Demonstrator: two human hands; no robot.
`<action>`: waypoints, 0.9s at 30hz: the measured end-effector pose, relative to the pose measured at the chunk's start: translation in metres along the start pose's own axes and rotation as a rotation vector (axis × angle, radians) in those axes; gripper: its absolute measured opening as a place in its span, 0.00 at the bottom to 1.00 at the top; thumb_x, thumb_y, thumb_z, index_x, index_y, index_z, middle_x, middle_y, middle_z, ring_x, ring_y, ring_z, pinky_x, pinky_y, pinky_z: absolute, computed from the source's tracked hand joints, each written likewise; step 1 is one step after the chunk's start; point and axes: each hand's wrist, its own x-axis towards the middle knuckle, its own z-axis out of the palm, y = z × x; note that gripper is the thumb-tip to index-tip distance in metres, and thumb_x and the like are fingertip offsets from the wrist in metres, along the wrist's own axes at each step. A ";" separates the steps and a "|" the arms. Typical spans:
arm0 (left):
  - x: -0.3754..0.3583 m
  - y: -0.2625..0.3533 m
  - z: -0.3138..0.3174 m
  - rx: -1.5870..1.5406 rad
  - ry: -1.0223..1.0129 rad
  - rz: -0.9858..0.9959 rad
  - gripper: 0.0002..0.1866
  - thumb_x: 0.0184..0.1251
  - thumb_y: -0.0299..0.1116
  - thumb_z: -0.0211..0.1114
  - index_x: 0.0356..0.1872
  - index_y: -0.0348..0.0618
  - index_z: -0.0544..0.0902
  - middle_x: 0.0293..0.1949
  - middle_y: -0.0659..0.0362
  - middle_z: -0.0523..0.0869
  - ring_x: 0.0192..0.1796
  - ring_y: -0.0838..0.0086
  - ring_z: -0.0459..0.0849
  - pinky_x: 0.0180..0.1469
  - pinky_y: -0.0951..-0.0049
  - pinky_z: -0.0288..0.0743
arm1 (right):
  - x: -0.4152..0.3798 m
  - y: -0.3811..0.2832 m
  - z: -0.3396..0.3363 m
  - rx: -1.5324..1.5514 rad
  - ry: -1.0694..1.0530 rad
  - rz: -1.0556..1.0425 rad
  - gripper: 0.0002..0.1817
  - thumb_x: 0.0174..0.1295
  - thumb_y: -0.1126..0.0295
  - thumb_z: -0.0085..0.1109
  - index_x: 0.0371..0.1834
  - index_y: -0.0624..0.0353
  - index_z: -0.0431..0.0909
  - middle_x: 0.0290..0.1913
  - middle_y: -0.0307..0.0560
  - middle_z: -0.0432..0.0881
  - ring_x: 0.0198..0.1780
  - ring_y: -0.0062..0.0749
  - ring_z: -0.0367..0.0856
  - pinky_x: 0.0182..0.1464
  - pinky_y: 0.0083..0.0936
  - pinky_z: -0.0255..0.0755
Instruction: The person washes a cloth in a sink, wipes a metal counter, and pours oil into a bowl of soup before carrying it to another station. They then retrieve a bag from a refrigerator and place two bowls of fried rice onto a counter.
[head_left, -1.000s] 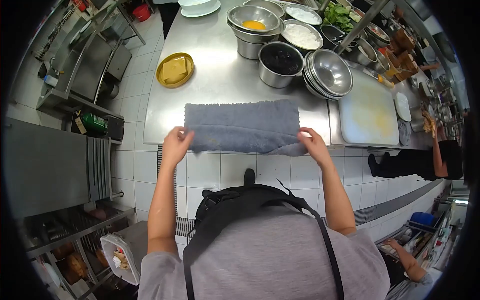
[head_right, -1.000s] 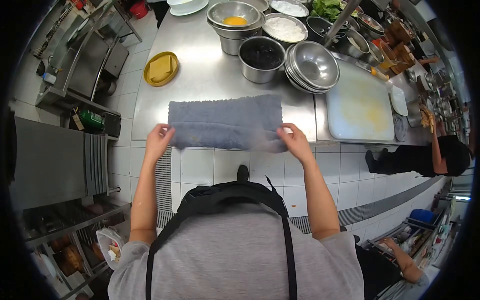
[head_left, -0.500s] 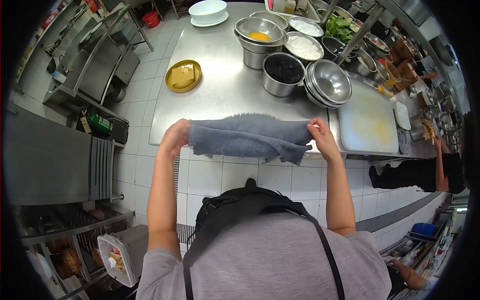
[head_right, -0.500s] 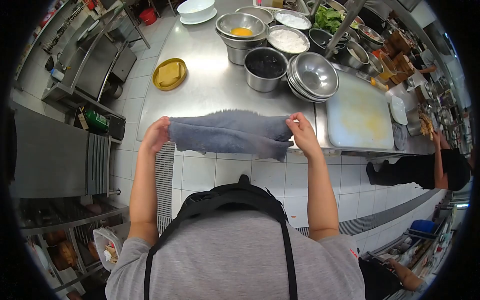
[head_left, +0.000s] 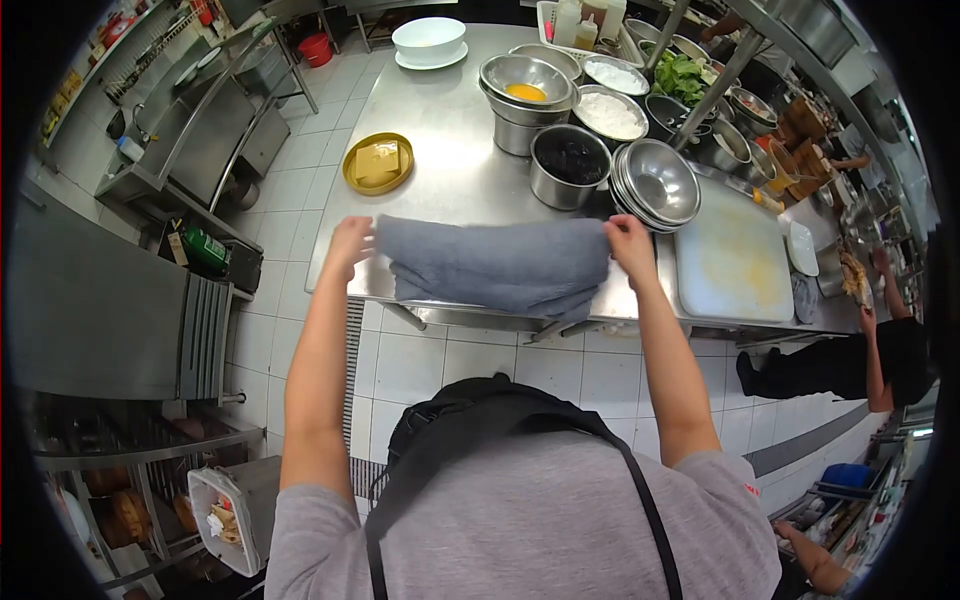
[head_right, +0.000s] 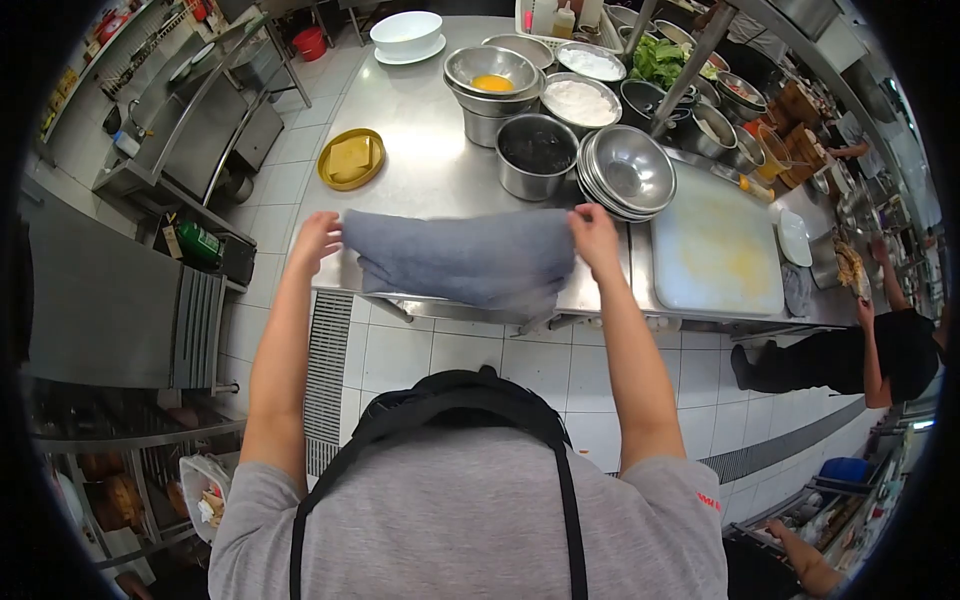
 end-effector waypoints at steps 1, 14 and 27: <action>0.002 -0.012 -0.001 0.409 0.104 0.149 0.18 0.54 0.40 0.56 0.43 0.39 0.73 0.37 0.52 0.79 0.40 0.63 0.78 0.42 0.67 0.71 | -0.014 -0.006 0.002 -0.112 0.046 -0.065 0.15 0.50 0.63 0.58 0.38 0.62 0.74 0.29 0.48 0.80 0.30 0.36 0.78 0.35 0.26 0.70; 0.005 -0.027 0.023 0.446 0.056 0.297 0.14 0.50 0.39 0.62 0.28 0.35 0.79 0.26 0.54 0.82 0.30 0.68 0.80 0.36 0.72 0.71 | -0.023 0.006 0.012 -0.225 -0.142 -0.041 0.10 0.47 0.66 0.61 0.27 0.61 0.75 0.24 0.43 0.78 0.27 0.29 0.77 0.31 0.22 0.69; -0.091 0.181 -0.051 -0.169 -0.398 0.721 0.26 0.50 0.21 0.62 0.54 0.33 0.68 0.43 0.58 0.77 0.44 0.77 0.76 0.48 0.80 0.69 | 0.007 -0.174 -0.119 0.864 -0.363 -0.210 0.23 0.51 0.80 0.56 0.53 0.65 0.67 0.41 0.44 0.77 0.42 0.25 0.75 0.46 0.22 0.68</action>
